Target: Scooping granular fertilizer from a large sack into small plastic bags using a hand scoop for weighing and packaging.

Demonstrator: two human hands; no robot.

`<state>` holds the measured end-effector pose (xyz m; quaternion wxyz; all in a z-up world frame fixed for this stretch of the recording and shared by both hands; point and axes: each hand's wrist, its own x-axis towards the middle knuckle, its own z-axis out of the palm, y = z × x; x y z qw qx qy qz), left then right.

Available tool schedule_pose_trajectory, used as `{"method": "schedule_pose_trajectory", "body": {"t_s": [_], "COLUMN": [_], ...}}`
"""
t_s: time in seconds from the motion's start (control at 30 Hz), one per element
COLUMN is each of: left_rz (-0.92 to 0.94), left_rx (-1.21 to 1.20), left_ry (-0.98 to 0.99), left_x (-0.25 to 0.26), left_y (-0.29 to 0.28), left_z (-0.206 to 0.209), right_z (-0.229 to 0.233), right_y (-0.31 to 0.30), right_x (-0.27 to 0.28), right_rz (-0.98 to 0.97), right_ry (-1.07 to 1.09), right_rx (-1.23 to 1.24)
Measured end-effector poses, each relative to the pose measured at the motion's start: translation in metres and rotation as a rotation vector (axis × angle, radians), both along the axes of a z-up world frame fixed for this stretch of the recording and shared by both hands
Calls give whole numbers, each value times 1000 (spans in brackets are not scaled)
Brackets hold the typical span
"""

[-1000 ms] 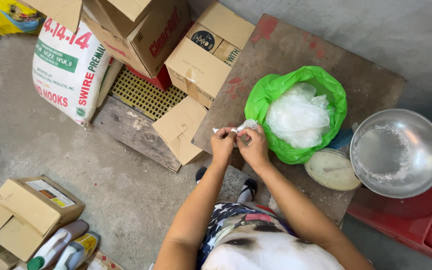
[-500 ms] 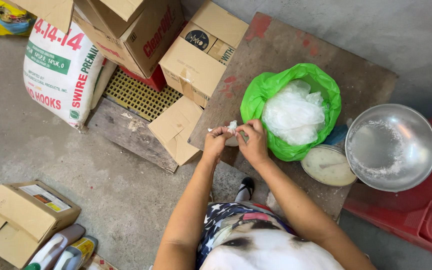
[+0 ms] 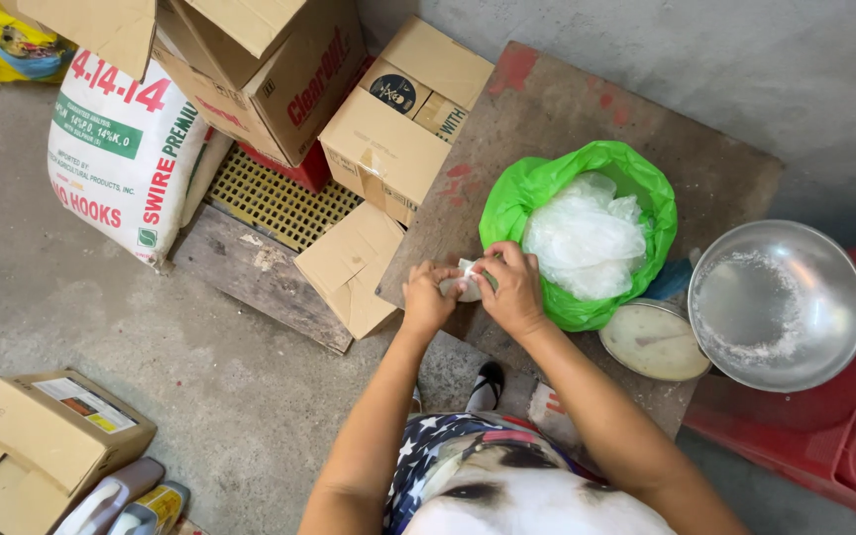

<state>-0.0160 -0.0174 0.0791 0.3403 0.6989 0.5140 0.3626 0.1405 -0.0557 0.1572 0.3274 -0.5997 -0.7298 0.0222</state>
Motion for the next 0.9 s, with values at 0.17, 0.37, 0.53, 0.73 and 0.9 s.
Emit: {"method": "schedule_pose_trajectory", "body": {"t_s": [0.17, 0.37, 0.53, 0.73, 0.9], "left_rz": [86, 47, 27, -28, 3], "left_rx": [94, 115, 121, 82, 14], "left_ry": [168, 107, 36, 25, 27], "left_x": [2, -6, -13, -22, -30], "left_y": [7, 12, 11, 9, 16], "left_z": [-29, -33, -36, -32, -22], "right_z": [8, -11, -43, -87, -62], "right_y": [-7, -17, -20, -14, 0], "right_x": [-10, -4, -6, 0, 9], "right_rz": [-32, -160, -222, -229, -227], "right_ry": [234, 421, 420, 314, 366], "right_rx": [-50, -233, -438, -330, -313]}}
